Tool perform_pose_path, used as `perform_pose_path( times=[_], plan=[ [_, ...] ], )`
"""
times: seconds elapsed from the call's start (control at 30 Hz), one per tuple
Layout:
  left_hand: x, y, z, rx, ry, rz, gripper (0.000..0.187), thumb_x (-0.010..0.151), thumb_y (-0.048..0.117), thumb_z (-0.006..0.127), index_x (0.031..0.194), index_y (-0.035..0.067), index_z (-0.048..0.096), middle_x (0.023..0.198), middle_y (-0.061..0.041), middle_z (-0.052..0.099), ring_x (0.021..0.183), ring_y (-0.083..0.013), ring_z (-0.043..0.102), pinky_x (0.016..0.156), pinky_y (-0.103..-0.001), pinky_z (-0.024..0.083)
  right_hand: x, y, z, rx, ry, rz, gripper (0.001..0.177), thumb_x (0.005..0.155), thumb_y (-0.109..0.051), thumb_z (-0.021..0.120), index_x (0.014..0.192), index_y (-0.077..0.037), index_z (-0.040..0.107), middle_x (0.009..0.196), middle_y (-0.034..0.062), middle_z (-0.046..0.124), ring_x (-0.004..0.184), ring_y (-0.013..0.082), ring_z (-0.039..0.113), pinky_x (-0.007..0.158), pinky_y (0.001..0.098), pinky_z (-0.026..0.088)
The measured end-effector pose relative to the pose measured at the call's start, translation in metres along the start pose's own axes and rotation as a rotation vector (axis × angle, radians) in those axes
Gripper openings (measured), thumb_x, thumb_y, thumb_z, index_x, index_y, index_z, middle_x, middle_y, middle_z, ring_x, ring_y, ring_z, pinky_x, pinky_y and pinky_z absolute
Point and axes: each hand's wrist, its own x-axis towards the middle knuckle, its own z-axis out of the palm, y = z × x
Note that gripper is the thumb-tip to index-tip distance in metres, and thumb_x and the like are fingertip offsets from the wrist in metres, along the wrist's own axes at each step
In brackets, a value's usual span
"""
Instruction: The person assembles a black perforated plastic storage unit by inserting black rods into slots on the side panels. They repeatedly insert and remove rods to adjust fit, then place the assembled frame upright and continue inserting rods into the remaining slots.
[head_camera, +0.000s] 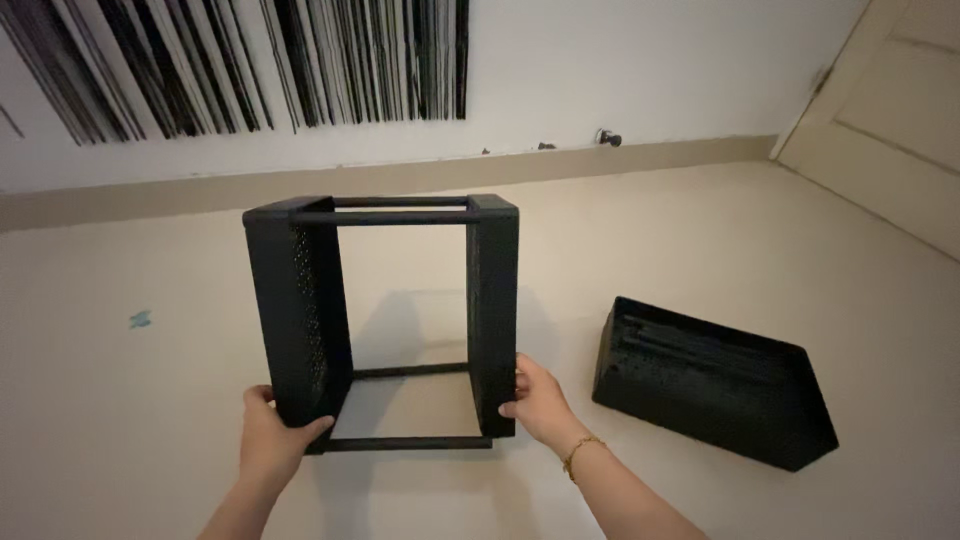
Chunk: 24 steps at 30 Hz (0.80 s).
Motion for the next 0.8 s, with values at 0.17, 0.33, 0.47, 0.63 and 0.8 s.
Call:
perform_pose_path(
  times=[0.17,0.33,0.47,0.63,0.8],
  plan=[
    [0.009,0.003,-0.009,0.211,-0.225,-0.215,0.092,0.080,0.036,0.089,0.140,-0.009,0.034,0.123,-0.031,0.062,0.106,-0.0396,0.075,0.090,-0.043,0.063,-0.011,0.003,0.002,-0.217,0.058,-0.075,0.042,0.076,-0.004,0.082,0.116,-0.002,0.069,0.105,0.0102,0.079,0.097,0.0198,0.074,0.088,0.0321,0.058],
    [0.010,-0.020,-0.010,0.255,-0.182,-0.028,0.097,0.076,0.047,0.086,0.137,-0.010,0.038,0.122,-0.031,0.066,0.110,-0.0393,0.070,0.096,-0.044,0.057,-0.020,-0.021,0.000,-0.031,0.085,-0.171,0.044,0.077,-0.012,0.081,0.118,-0.001,0.068,0.108,0.0107,0.079,0.099,0.0202,0.076,0.088,0.0330,0.059],
    [0.017,-0.027,-0.007,0.339,-0.281,-0.124,0.100,0.079,0.057,0.080,0.140,-0.010,0.039,0.122,-0.031,0.070,0.108,-0.0388,0.075,0.096,-0.042,0.060,-0.031,-0.057,-0.005,-0.065,0.144,-0.281,0.054,0.075,-0.015,0.083,0.123,-0.002,0.062,0.116,0.0104,0.076,0.105,0.0194,0.073,0.093,0.0331,0.058],
    [0.002,-0.006,-0.019,0.461,-0.334,-0.213,0.087,0.088,0.063,0.070,0.135,-0.008,0.051,0.120,-0.026,0.074,0.110,-0.0366,0.074,0.096,-0.043,0.058,-0.047,-0.084,-0.007,-0.032,0.192,-0.332,0.060,0.075,-0.021,0.085,0.125,0.001,0.059,0.120,0.0137,0.074,0.109,0.0230,0.072,0.095,0.0344,0.057],
    [-0.042,0.081,-0.042,1.007,-0.557,-0.153,0.053,0.097,0.061,0.057,0.113,0.014,0.075,0.119,-0.008,0.071,0.111,-0.0249,0.070,0.094,-0.043,0.058,-0.059,-0.101,-0.007,-0.165,0.303,-0.428,0.091,0.070,-0.022,0.090,0.141,0.001,0.037,0.121,0.0158,0.067,0.111,0.0244,0.069,0.096,0.0348,0.056]
  ],
)
